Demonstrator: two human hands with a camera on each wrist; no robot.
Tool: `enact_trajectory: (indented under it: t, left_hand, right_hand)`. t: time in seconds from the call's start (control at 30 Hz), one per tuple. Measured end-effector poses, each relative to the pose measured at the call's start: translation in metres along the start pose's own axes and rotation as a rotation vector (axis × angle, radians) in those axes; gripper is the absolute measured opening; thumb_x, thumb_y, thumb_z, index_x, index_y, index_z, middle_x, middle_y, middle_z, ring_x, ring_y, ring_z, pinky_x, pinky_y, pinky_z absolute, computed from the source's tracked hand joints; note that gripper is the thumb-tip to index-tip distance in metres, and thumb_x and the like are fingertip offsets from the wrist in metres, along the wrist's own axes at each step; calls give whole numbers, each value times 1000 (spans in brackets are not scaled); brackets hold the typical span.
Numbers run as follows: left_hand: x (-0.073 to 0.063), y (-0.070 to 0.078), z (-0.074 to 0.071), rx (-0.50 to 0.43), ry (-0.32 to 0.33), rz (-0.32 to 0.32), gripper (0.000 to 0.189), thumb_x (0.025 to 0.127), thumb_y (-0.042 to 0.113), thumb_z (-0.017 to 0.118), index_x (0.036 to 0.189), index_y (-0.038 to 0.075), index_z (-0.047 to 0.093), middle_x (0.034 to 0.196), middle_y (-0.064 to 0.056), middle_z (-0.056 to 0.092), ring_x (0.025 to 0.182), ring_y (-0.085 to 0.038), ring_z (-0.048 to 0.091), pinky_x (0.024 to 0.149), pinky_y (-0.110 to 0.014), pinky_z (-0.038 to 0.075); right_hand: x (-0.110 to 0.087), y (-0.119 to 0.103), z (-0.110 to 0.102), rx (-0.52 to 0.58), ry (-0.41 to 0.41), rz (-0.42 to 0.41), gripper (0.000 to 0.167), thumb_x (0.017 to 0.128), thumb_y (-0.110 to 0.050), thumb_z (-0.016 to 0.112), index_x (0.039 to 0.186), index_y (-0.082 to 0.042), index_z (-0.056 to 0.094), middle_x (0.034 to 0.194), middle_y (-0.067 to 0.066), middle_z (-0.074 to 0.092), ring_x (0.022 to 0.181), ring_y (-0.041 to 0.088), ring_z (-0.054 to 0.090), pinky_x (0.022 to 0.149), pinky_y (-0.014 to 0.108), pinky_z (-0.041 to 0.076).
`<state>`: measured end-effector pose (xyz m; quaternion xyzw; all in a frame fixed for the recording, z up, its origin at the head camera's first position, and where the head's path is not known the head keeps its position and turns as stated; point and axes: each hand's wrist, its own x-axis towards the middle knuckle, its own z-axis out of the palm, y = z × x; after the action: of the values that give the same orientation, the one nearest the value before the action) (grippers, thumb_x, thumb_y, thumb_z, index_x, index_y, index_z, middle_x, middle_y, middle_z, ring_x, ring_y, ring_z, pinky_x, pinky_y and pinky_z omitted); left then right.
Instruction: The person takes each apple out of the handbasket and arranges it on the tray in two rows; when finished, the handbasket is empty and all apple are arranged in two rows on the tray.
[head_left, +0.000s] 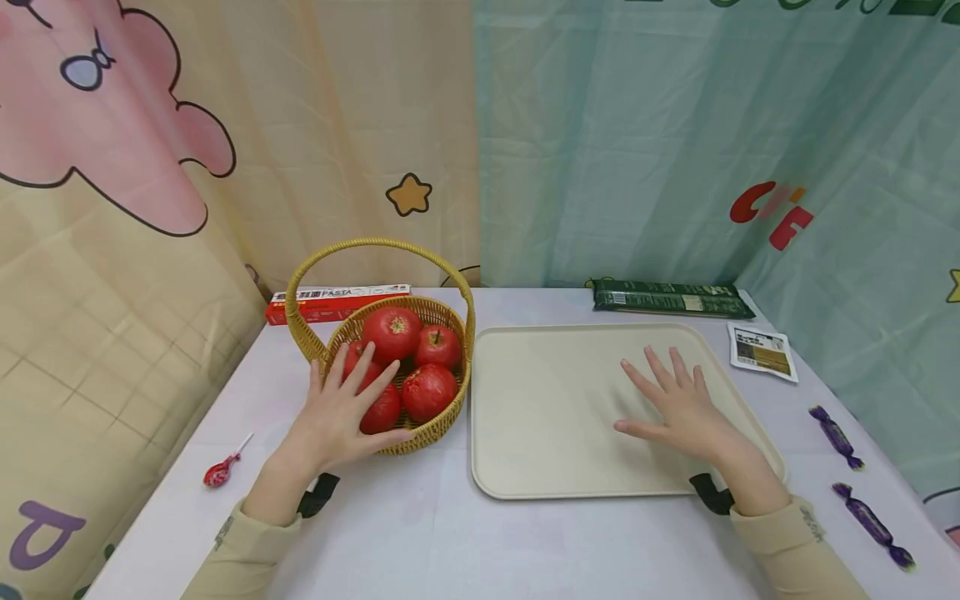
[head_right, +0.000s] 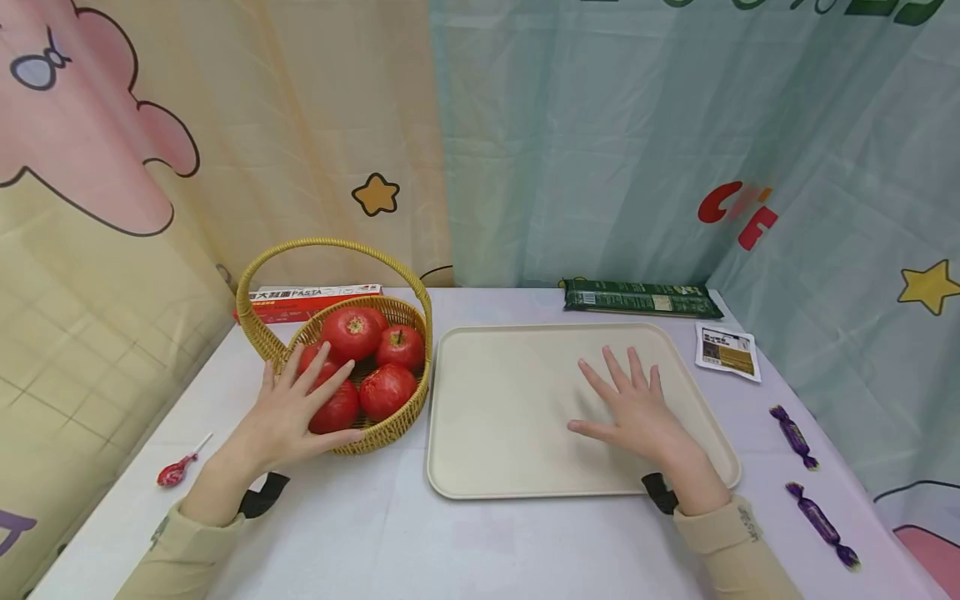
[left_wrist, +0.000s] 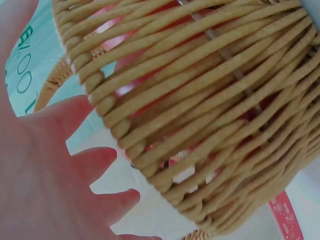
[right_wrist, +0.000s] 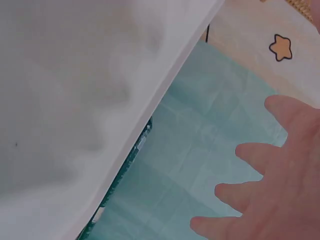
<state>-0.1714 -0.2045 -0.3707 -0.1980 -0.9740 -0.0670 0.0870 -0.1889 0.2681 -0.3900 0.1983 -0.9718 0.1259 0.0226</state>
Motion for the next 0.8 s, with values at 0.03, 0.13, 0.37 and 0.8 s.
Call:
enact_trajectory:
  t: [0.03, 0.13, 0.37, 0.8]
  left_hand:
    - [-1, -1, 0, -8, 2, -5, 94, 74, 75, 53, 148, 21, 31, 155, -17, 13, 138, -46, 0, 102, -73, 3]
    - [-7, -3, -3, -35, 16, -15, 94, 74, 75, 54, 148, 21, 31, 155, -17, 12, 138, -46, -1, 102, -73, 2]
    - [-18, -15, -4, -91, 82, -37, 90, 78, 69, 56, 148, 20, 31, 154, -19, 13, 138, -46, 0, 107, -68, 3]
    - [-35, -40, 20, -360, 179, -167, 84, 81, 50, 67, 147, 10, 32, 154, -19, 10, 139, -42, 11, 98, -71, 25]
  right_hand:
    - [1, -1, 1, 17, -7, -4, 91, 81, -64, 57, 151, -18, 20, 154, 22, 4, 137, 46, -11, 102, 72, -2]
    - [5, -7, 4, 74, -17, -8, 87, 84, -63, 54, 151, -18, 22, 154, 21, 11, 137, 48, 4, 103, 69, 14]
    - [24, -33, 0, 199, 17, -75, 71, 88, -60, 49, 145, -20, 38, 145, 9, 40, 128, 32, 42, 97, 55, 40]
    - [100, -135, -13, 644, 122, -361, 49, 92, -32, 61, 136, -16, 49, 132, 0, 53, 110, 16, 57, 92, 35, 49]
